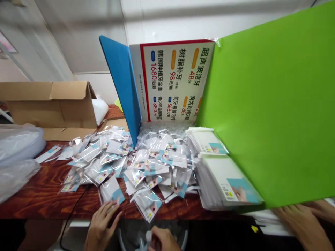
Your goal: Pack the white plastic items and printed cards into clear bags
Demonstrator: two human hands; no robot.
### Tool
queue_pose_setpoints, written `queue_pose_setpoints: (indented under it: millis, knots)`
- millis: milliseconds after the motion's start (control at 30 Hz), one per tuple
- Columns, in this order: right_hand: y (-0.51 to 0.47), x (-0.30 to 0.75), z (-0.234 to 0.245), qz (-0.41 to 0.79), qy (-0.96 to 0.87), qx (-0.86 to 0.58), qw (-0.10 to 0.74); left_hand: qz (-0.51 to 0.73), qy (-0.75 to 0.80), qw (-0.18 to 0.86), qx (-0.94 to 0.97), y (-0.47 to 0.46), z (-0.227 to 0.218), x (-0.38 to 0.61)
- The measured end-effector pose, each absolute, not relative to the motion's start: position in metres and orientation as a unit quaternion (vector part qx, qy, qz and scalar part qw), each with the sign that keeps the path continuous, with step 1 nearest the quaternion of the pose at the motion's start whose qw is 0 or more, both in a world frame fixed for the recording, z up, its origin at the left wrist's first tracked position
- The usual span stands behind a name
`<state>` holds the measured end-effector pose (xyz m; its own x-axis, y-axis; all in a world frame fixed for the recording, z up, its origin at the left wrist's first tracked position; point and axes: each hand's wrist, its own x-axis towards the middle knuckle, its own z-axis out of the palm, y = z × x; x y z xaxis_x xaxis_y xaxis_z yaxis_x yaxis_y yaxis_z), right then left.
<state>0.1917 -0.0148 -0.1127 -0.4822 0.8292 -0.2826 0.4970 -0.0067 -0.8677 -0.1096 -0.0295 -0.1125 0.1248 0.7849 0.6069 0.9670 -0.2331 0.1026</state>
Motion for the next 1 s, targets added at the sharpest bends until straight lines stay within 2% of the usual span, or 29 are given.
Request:
queue_pose_setpoints:
  millis: [133, 300, 400, 600, 833, 1000]
  knots:
    - [-0.011, 0.188, -0.091, 0.598, -0.608, -0.464, 0.239, -0.267, -0.569, 0.115, -0.770, -0.026, -0.116, -0.139]
    - [-0.003, 0.172, -0.087, 0.715, -0.530, -0.363, 0.275, -0.127, -0.579, 0.167, -0.788, -0.002, -0.104, -0.187]
    - [-0.002, 0.162, -0.089, 0.732, -0.516, -0.340, 0.288, -0.111, -0.544, 0.167, -0.815, -0.006, -0.104, -0.194]
    - [-0.006, 0.152, -0.085, 0.756, -0.474, -0.354, 0.280, -0.153, -0.561, 0.164, -0.797, -0.034, -0.113, -0.186]
    - [-0.004, 0.146, -0.077, 0.742, -0.506, -0.376, 0.229, -0.201, -0.510, 0.157, -0.821, -0.042, -0.108, -0.181]
    - [0.001, 0.146, -0.077, 0.727, -0.525, -0.375, 0.234, -0.238, -0.520, 0.156, -0.806, -0.056, -0.111, -0.189]
